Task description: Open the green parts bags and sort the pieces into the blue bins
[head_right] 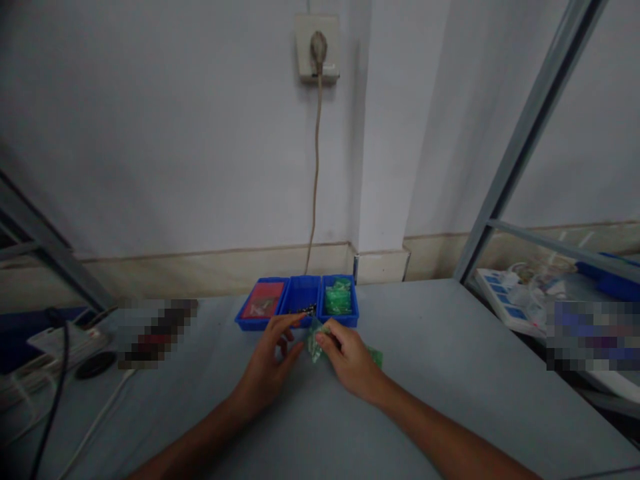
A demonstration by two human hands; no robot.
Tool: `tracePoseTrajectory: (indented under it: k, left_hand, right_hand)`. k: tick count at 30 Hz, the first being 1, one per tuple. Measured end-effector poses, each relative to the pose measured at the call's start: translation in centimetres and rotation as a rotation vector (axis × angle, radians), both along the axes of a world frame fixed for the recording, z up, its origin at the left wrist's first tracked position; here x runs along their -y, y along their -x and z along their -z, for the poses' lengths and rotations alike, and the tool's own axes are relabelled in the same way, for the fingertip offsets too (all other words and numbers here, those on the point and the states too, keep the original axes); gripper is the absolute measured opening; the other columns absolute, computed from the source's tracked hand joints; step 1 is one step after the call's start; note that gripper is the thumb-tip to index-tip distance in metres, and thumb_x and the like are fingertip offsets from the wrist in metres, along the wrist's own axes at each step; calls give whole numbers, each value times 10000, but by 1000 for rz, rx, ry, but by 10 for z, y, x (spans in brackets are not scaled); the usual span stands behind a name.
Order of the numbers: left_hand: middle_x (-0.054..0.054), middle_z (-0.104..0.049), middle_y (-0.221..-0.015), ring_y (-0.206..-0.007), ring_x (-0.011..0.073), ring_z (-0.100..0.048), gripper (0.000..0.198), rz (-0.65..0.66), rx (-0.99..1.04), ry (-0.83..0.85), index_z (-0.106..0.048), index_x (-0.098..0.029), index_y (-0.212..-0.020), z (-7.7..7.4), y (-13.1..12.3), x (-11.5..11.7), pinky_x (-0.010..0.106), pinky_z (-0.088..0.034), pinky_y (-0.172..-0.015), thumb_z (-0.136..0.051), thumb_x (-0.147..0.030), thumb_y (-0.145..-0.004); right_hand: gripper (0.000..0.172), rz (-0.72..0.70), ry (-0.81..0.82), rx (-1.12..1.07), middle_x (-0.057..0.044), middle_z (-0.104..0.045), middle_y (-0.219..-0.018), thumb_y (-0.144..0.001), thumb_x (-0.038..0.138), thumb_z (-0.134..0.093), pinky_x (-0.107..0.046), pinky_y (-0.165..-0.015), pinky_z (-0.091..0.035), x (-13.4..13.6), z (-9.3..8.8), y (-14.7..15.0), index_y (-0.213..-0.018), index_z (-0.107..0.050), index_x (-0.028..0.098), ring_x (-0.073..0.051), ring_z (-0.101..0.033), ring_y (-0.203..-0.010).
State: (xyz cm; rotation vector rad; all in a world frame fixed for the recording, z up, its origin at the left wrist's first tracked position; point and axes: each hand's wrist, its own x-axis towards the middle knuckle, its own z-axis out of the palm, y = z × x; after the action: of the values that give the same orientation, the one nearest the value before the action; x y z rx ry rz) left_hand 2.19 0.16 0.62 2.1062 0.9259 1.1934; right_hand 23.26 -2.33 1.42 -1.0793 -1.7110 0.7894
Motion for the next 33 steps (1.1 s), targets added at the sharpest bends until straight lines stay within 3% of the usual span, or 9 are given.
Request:
tracePoseTrajectory:
  k: [5, 9, 13, 19, 21, 24, 26, 29, 33]
  left_hand:
    - [67, -486, -1371, -1045, 193, -582, 614, 8, -62, -23, -541, -401, -1477, 1, 2, 0, 303, -540, -819, -604, -78, -959]
    - [69, -557, -1247, -1081, 216, -586, 190, 15, -65, -32, -726, -284, -1164, -5, 2, 1, 324, -531, -875, -627, -224, -1013]
    - [64, -599, -1082, -1000, 205, -593, 190, -1, -8, 8, -675, -202, -966, -10, 1, 2, 332, -507, -899, -566, -324, -1062]
    - [71, -619, -1091, -1057, 215, -593, 255, 79, 36, 63, -673, -205, -1015, -11, -1, 3, 361, -479, -985, -486, -357, -1100]
    - [73, -631, -1098, -1067, 219, -597, 266, 94, 35, 73, -675, -208, -1026, -12, -1, 5, 367, -478, -1000, -479, -370, -1104]
    - [79, -644, -1147, -1125, 230, -596, 294, 86, 30, 75, -671, -220, -1101, -10, 0, 6, 393, -464, -1050, -418, -369, -1122]
    - [85, -639, -1226, -1183, 238, -584, 296, 38, 39, 70, -629, -245, -1258, -7, 0, 5, 417, -454, -1077, -381, -344, -1131]
    - [91, -590, -1343, -1135, 229, -594, 399, -32, 33, 31, -468, -317, -1498, -2, 0, 2, 386, -511, -964, -470, -295, -1100]
    - [92, -543, -1365, -1113, 229, -589, 424, 0, -28, -47, -558, -352, -1447, -4, 2, 1, 337, -535, -848, -599, -269, -1034]
  right_hand:
    - [417, -56, 64, -86, 33, -457, -762, -1073, 572, -485, -266, -660, -372, 0, 3, 1, -856, -516, 218, -150, -452, -705]
    - [425, -52, 76, -26, 24, -507, -755, -1100, 540, -436, -273, -677, -397, 1, 3, 1, -853, -552, 214, -159, -510, -716]
    - [248, 40, -75, 112, -31, -626, -969, -1117, 394, -434, -321, -824, -463, 2, 2, -1, -1204, -593, 226, -201, -611, -885]
    - [461, 12, -299, 213, -97, -559, -1209, -1058, 255, -551, -352, -848, -513, 1, -1, -7, -1509, -478, 310, -240, -598, -1030]
    - [417, -35, -331, 211, -98, -555, -1223, -1054, 275, -582, -348, -859, -512, 1, -2, -8, -1467, -531, 305, -239, -592, -1056]
    - [145, -48, -315, 192, -47, -586, -988, -1077, 321, -563, -323, -817, -482, 3, -5, -6, -1119, -676, 240, -208, -595, -923]
    - [258, 14, -278, 163, -7, -546, -828, -1092, 346, -531, -304, -745, -441, 2, -5, -5, -886, -618, 217, -182, -557, -793]
    - [347, 86, -186, 94, 17, -506, -761, -1091, 405, -514, -284, -667, -387, 0, -3, -4, -800, -527, 216, -162, -499, -712]
    - [376, -14, -46, 48, 20, -513, -766, -1084, 478, -502, -271, -654, -383, -1, 0, -2, -819, -529, 214, -160, -500, -723]
